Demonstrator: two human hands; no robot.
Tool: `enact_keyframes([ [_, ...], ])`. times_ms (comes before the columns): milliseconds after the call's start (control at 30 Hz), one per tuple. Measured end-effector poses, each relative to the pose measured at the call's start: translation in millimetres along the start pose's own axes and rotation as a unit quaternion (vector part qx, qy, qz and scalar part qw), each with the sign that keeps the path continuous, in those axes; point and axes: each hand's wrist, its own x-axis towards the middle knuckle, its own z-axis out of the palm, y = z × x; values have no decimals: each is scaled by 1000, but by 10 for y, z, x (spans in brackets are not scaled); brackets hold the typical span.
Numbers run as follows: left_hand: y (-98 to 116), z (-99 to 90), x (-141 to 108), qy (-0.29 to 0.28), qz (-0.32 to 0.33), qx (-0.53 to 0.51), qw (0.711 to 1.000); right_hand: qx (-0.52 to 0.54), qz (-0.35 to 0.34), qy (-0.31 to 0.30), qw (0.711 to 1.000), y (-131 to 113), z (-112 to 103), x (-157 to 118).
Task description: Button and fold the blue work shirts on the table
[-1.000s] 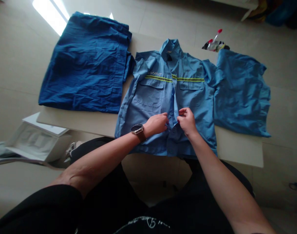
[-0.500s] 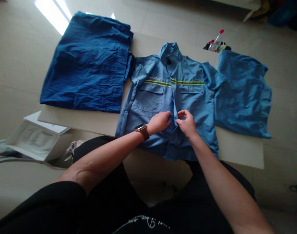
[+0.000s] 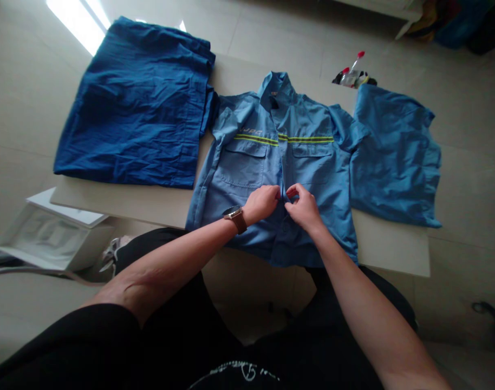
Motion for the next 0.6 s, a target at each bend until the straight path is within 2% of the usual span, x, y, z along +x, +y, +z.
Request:
enact_keyframes([
  [600, 47, -45, 62, 67, 7, -86, 994, 24, -17, 0, 1000, -134, -14, -33],
])
